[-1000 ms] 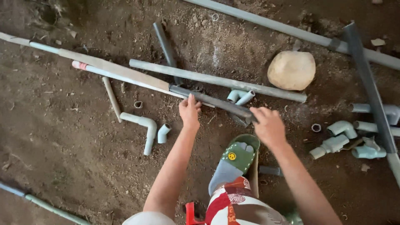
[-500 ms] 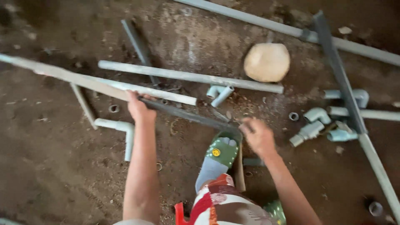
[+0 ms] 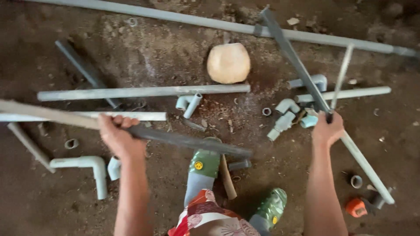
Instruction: The person uses a hacksaw to cut a metal pipe that is resting on a rock. After cutting, the person picks up a white PVC pipe and a metal pipe, fits them together, and then wraps a long strip of cloth around the joined pipes.
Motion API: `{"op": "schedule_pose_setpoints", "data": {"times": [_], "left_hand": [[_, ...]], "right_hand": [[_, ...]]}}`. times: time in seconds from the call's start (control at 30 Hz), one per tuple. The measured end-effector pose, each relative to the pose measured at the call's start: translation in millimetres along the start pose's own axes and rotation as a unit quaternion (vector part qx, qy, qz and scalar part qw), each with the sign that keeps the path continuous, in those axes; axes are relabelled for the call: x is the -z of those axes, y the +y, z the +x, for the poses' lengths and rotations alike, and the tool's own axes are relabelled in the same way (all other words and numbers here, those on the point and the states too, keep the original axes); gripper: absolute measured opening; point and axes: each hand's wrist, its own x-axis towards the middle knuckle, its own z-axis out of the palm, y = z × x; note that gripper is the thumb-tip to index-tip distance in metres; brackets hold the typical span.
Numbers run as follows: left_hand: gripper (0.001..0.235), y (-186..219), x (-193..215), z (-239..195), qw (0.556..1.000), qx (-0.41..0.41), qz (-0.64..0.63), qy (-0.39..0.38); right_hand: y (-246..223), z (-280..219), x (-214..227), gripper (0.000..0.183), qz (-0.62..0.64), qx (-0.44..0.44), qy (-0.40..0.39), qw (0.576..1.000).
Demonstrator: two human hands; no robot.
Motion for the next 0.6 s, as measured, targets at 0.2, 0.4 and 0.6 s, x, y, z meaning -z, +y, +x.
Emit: {"op": "schedule_pose_setpoints", "data": {"times": [0.2,0.4,0.6], "left_hand": [[0.011,-1.8,-36.1,-35.9,0.983,0.064,-0.136,-0.107],[0.013,-77.3,-41.0,-34.8,0.978,0.161,-0.089,-0.101],[0.039,-124.0,3.0,1.6,0.969,0.154,0.145,-0.128]], "right_hand": [[16.6,-13.8,-1.2,0.017,-0.014,-0.024,0.016,0.999],[87.4,-0.4,-19.7,0.030,0.086,0.005,0.016,0.996],[97.8,-11.2,-30.2,0.022,0.106,0.145,0.013,0.984]]}}
